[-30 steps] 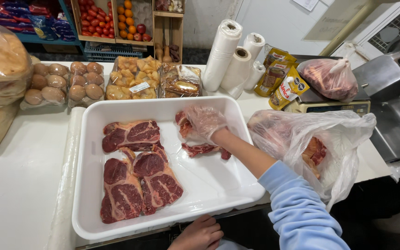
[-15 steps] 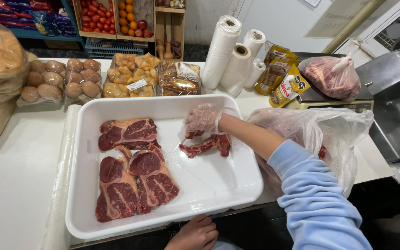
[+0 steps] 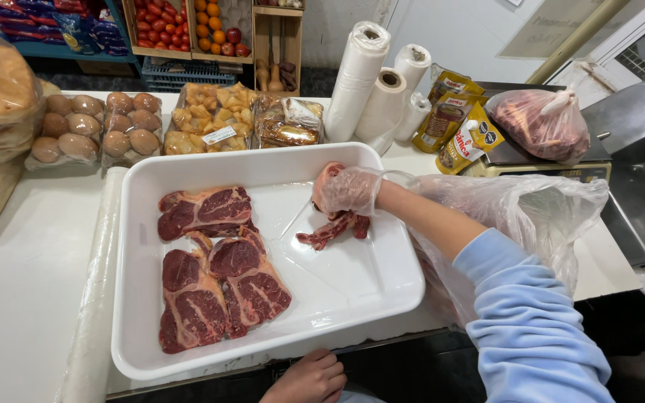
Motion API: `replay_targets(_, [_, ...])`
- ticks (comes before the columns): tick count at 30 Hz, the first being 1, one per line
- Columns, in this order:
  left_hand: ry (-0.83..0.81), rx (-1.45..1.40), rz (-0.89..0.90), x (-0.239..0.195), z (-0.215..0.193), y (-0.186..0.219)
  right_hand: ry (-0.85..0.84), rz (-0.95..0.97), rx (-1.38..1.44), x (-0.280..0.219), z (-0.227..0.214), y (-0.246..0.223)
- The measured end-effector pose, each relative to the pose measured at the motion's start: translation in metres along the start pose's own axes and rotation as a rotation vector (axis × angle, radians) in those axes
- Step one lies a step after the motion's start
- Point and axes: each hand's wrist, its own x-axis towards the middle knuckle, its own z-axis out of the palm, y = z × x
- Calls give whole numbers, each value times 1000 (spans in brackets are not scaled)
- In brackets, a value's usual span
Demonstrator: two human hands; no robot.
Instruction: The person, wearing a plastic glove, transfers meat cuts from a plastic bag onto a white tray and then ties a bag of meat before placing it on a scale.
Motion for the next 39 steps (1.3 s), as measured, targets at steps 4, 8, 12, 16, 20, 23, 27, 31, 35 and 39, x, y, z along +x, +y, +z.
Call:
replay_targets(4, [-13,-20,-17,1,-1,2,-23,93,41,-4,3,-15])
replay_targets(8, [-38,-31,-28,0,0,2,154,278,889,-18,10,-43])
replay_targets(12, [-55,-53,-40,0,-3,4,237,167,898,-30,11,-43])
replay_targets(16, [-48,-50,-34,-1,1,4,195,39,1193,-31,16,-50])
replay_targets(20, [-14,-7,-30,0,0,4,180,66,1294,-24,17,-67])
replay_targets(23, [-6,-18,-33,1,-3,5,513,276,1264,-20,8,-67])
replay_targets(27, [-31,-72,-41,2,-3,5,367,220,1064,-21,5,-70])
replay_targets(31, [14,-26,-35,1,3,4,313,313,1091,-13,2,-73])
replay_targets(35, [39,6,-31,1,6,4,39,425,827,2,-1,-85])
replay_targets(39, [22,18,-16,0,8,3,-22,496,1358,11,-3,-86])
